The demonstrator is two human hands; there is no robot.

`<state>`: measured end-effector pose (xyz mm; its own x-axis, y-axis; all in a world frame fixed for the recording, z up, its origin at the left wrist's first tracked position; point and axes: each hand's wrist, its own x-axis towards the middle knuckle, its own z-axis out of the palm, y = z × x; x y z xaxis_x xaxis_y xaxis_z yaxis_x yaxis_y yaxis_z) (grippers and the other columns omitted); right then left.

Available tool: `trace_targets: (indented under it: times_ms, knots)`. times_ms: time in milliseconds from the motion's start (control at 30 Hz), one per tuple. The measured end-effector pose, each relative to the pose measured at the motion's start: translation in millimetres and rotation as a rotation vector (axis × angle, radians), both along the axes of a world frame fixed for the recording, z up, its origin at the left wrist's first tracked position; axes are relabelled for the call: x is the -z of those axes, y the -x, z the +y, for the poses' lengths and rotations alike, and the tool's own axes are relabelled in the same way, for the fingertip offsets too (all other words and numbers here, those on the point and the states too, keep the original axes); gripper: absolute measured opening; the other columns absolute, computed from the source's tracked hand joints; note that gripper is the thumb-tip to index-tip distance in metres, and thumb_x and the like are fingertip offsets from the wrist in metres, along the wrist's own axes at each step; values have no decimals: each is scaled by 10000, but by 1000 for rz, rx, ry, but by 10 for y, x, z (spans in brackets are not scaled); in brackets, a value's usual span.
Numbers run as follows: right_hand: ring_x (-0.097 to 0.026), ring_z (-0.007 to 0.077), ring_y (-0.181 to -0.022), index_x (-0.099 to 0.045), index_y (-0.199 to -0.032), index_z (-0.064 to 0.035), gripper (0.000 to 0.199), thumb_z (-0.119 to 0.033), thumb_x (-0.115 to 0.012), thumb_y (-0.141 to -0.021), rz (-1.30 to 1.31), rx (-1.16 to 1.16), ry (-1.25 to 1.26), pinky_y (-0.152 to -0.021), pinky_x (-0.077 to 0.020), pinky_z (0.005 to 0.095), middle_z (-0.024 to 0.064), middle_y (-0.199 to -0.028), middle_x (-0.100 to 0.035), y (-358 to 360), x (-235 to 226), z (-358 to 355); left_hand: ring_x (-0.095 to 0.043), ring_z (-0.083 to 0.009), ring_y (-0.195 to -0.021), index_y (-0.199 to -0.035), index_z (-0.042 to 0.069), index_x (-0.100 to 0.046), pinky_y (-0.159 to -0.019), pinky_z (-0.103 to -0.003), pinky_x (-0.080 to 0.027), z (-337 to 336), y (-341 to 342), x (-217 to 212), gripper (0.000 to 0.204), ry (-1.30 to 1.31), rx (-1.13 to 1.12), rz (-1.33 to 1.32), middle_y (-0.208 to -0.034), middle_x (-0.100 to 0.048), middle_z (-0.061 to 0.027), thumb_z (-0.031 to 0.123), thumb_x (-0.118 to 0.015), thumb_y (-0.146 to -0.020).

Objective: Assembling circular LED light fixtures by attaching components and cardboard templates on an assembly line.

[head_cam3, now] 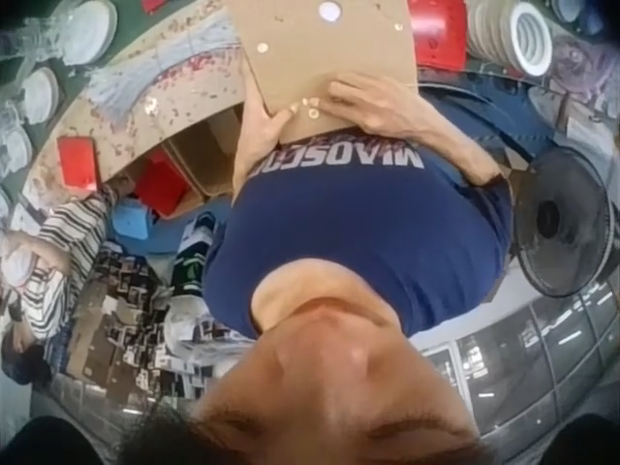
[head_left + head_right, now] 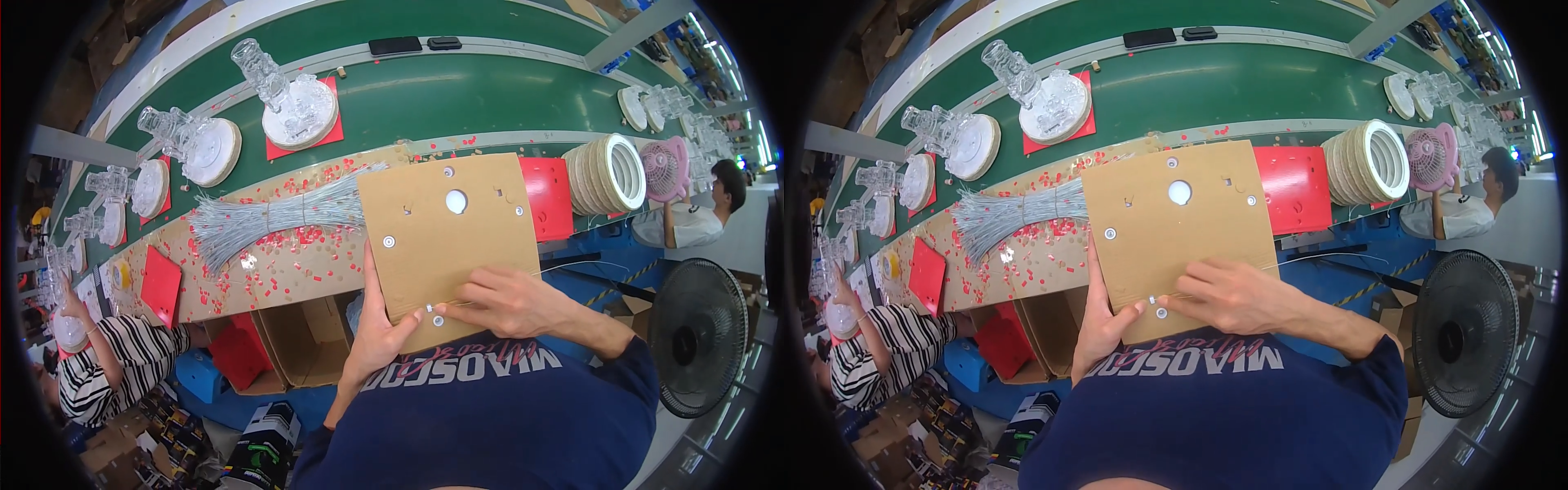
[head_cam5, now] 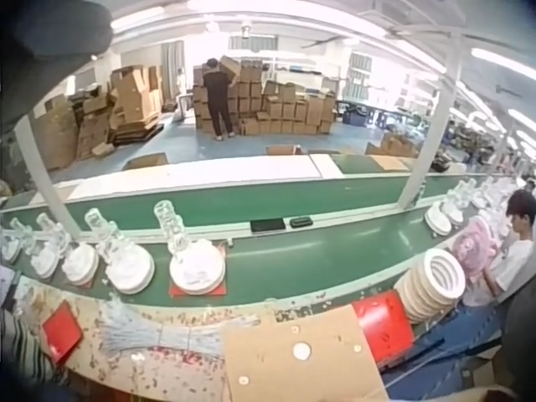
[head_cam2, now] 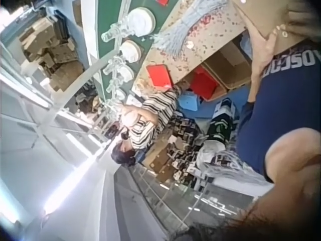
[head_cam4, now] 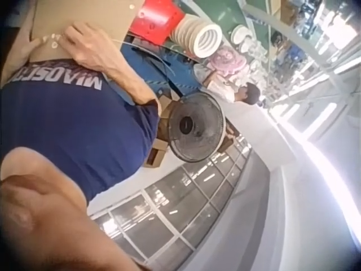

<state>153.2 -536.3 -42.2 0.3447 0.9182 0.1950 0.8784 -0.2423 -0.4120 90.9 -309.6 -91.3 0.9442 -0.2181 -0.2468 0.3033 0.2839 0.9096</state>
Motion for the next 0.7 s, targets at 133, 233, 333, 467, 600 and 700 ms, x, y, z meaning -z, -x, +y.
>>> trace_targets:
  times_ms: [133,233,333,467,600,700]
  knots:
    - [-582,177,-851,-662,-1107,30,366,-143,-617,-788,-23,-14,66,-658,-537,288,57,-870,-510,38,-10,-65,-319,-267,-1441,-1588,59,128,-1159,-391,-303,9,3,12,1046,-26,22,-9,-1590,-202,-195,-57,-546,-797]
    - [-567,172,-784,-672,-1194,-3,496,-96,-649,-707,-49,-37,12,-607,-519,305,45,-842,-487,83,53,20,-300,-265,-1450,-1587,64,138,-1164,-389,-290,12,15,13,1050,-34,41,-46,-1596,-186,-198,-63,-539,-796]
    - [-569,174,-770,-683,-1178,-12,514,-64,-657,-667,-35,-24,-19,-592,-520,310,40,-828,-485,122,55,83,-258,-266,-1473,-1586,66,151,-1178,-388,-257,35,36,-7,1081,62,46,57,-1613,-153,-197,-53,-548,-770]
    - [-588,182,-781,-691,-1088,6,397,-67,-646,-700,90,36,-105,-627,-532,311,47,-834,-531,92,99,-41,-220,-266,-1490,-1583,69,170,-1189,-386,-226,69,98,90,1126,53,59,17,-1631,-116,-190,-29,-567,-737]
    - [-603,190,-779,-684,-1024,14,329,-100,-655,-716,32,64,-133,-654,-539,316,53,-842,-564,86,201,-92,-199,-262,-1499,-1583,85,185,-1191,-384,-215,69,62,95,1161,76,62,49,-1641,-83,-182,-4,-583,-717]
    - [-604,194,-765,-683,-1019,14,349,-107,-664,-691,-83,39,-183,-609,-531,323,56,-841,-556,94,252,67,-198,-263,-1498,-1583,89,188,-1191,-383,-211,79,-4,89,1156,85,74,47,-1639,-79,-180,-6,-580,-723]
